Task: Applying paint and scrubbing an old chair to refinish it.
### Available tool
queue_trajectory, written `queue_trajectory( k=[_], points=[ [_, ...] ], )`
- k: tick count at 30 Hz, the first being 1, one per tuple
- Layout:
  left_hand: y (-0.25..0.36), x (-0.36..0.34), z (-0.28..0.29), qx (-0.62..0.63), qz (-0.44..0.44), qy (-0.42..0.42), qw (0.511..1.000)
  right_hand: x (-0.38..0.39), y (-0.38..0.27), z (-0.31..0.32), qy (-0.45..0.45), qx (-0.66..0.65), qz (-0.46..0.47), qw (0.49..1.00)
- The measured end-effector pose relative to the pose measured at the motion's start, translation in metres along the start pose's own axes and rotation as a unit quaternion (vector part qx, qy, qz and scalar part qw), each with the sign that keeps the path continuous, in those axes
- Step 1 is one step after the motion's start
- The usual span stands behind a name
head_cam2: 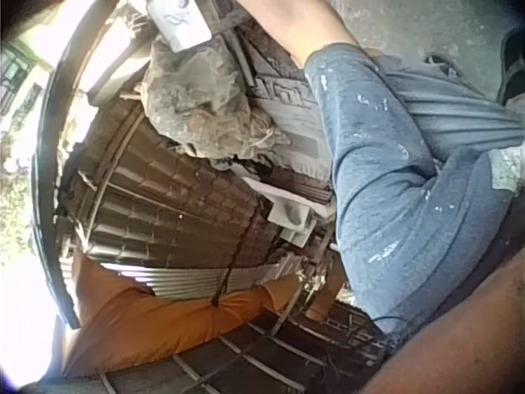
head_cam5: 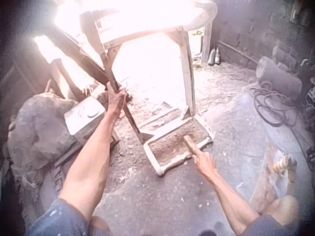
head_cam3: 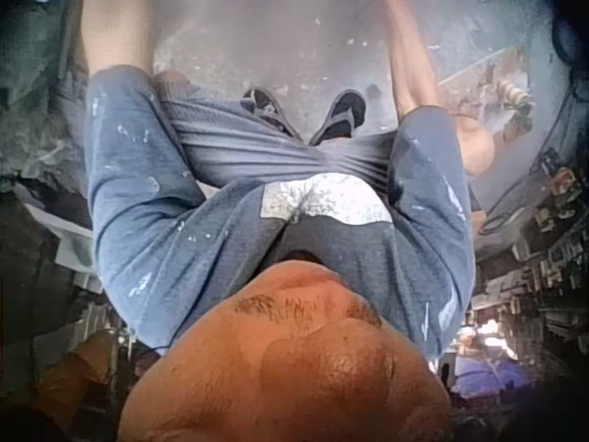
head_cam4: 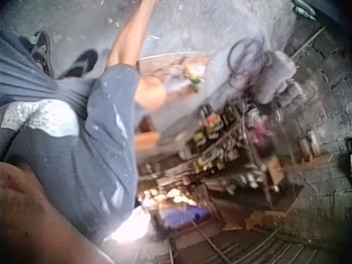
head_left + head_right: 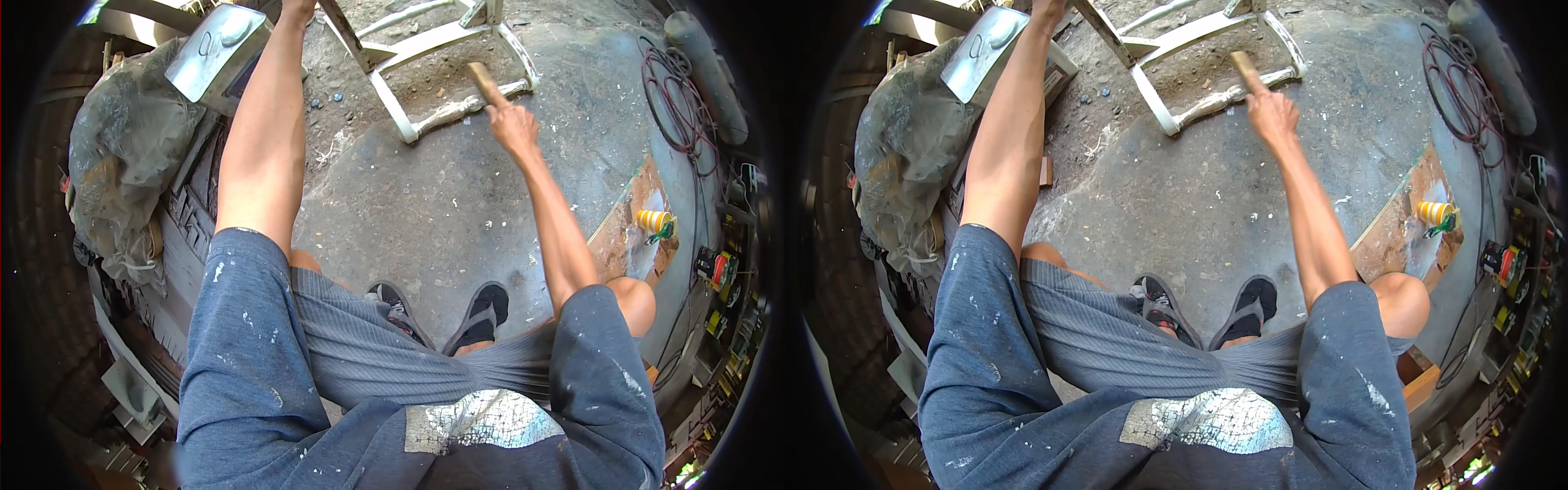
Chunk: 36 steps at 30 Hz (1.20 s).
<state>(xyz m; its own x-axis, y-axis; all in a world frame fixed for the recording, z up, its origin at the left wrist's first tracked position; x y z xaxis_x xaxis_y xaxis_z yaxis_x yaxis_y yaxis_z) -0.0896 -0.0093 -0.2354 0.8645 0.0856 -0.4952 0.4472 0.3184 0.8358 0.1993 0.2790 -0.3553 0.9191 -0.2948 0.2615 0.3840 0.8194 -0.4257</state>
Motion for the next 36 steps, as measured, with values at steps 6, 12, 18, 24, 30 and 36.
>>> queue_trajectory(
  k=[6,12,18,24,30,36],
  points=[
    [0.021,0.011,-0.011,-0.053,0.08,-0.013,0.995,0.043,-0.004,-0.025,-0.106,-0.068,-0.012,0.992],
    [0.01,0.01,0.017,-0.058,0.063,-0.015,0.996,0.04,-0.035,-0.032,0.039,-0.088,0.093,0.991],
    [0.036,0.015,-0.03,-0.008,0.036,-0.013,0.999,0.023,0.032,-0.034,0.01,-0.093,0.102,0.99],
    [0.007,0.006,0.008,-0.005,0.008,0.009,1.0,0.064,-0.039,-0.043,-0.017,-0.093,0.101,0.99],
    [0.033,0.015,-0.037,-0.016,0.027,0.011,0.999,-0.029,0.071,-0.006,0.117,0.073,0.061,0.989],
    [0.03,0.012,0.003,0.01,0.041,0.001,0.999,0.066,-0.017,-0.021,-0.027,-0.042,0.144,0.988]
  ],
)
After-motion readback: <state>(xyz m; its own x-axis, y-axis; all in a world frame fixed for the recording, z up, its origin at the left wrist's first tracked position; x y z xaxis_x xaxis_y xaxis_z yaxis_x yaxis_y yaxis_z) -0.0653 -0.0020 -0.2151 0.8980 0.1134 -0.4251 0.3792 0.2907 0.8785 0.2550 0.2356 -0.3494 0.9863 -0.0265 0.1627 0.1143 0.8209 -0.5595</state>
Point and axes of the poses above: each hand's wrist, its own x-axis away from the middle knuckle, its own z-axis out of the back of the hand, y = z × x, the point moved 2 cm from there along -x, towards the middle knuckle, and after that the axes turned 10 degrees about -x, right-handed, at the moved point
